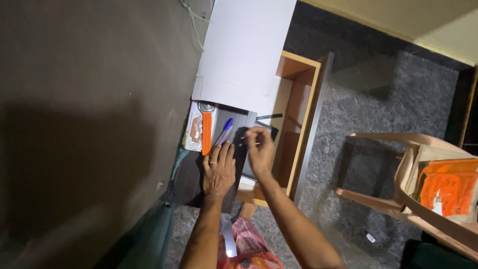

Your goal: The person organizes a desk and a drawer by coiling a power cable, moving a book, wiping a drawer with a cloth, and arranging various items including a wallet, watch, pens, and papers. They place some items in the drawer and others on the desk.

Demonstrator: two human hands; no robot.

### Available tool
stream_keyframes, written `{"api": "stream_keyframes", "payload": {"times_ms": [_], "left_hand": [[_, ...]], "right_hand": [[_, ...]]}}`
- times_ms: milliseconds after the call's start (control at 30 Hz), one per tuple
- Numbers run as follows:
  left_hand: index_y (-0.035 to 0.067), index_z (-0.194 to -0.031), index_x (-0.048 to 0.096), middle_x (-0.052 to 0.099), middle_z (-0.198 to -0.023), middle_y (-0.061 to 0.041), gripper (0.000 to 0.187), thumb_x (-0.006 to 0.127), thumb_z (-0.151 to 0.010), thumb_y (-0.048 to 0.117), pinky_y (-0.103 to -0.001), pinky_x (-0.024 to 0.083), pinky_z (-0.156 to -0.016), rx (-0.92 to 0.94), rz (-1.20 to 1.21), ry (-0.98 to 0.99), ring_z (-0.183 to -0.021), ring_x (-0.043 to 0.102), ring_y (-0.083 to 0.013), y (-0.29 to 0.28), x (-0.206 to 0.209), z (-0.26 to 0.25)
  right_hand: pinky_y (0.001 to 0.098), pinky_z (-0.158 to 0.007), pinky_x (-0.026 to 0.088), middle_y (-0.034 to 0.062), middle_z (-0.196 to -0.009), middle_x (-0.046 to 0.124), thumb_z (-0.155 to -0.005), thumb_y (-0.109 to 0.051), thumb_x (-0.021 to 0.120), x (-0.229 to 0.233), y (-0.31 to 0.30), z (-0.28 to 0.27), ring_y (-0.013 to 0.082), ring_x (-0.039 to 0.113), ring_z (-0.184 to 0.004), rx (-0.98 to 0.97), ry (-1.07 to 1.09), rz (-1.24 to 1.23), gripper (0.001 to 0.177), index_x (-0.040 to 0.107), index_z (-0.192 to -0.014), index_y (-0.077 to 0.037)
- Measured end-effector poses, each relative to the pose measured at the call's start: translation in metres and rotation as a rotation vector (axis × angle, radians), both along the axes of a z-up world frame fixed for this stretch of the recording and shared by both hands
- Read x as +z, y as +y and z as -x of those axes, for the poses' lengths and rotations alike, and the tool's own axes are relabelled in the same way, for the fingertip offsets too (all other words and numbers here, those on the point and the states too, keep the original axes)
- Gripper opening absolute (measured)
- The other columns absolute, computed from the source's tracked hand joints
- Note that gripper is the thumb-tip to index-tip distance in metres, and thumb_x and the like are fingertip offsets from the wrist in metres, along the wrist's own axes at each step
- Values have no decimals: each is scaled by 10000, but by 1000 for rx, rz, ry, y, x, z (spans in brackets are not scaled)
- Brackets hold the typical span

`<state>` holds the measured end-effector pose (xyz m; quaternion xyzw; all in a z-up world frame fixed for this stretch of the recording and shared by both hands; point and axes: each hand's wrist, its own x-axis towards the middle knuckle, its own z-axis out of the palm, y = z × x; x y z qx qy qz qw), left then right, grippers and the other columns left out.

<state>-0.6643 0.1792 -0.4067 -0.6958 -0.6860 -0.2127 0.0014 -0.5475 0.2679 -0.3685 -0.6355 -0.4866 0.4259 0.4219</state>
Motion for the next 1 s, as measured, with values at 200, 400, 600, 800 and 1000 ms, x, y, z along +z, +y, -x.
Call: {"api": "stream_keyframes", "payload": {"times_ms": [200,400,600,800,1000], "left_hand": [[150,-1280,625,536,-1439,-30,339,611,-979,305,-479,355,-1071,13,40,-19,-1302,487,-255,0,5,0],[155,-1246,618,532,-1431,-36,325,620,-960,306,-494,358,-1063,42,40,-25,-1299,492,-267,0,2,-1],[152,-1256,617,526,-1445,-47,355,623,-942,317,-514,354,-1070,52,102,-60,-1279,486,-285,2,-3,-1],[145,-1266,613,523,-1445,-58,365,623,-948,323,-524,352,-1069,47,85,-73,-1283,484,-295,1,-4,-1],[132,-1269,611,523,-1446,-62,357,617,-962,314,-520,354,-1072,44,67,-55,-1291,483,-300,0,-1,-2]], "right_hand": [[230,-628,523,15,-899,645,-1016,-272,663,11,57,-23,72,594,-753,-193,183,-95,259,624,-1102,-31],[220,-602,500,15,-853,627,-847,-227,862,21,126,-23,74,579,-718,-187,95,81,412,636,-1105,0],[217,-541,462,19,-783,691,-797,-129,879,29,126,-24,89,606,-640,-95,207,164,398,688,-1089,63],[223,-552,523,57,-781,706,-780,-105,881,40,125,-23,90,641,-645,-141,62,142,418,659,-1110,25],[255,-633,599,74,-818,734,-779,-55,885,37,144,-27,127,704,-706,-167,219,120,358,683,-1041,82]]}}
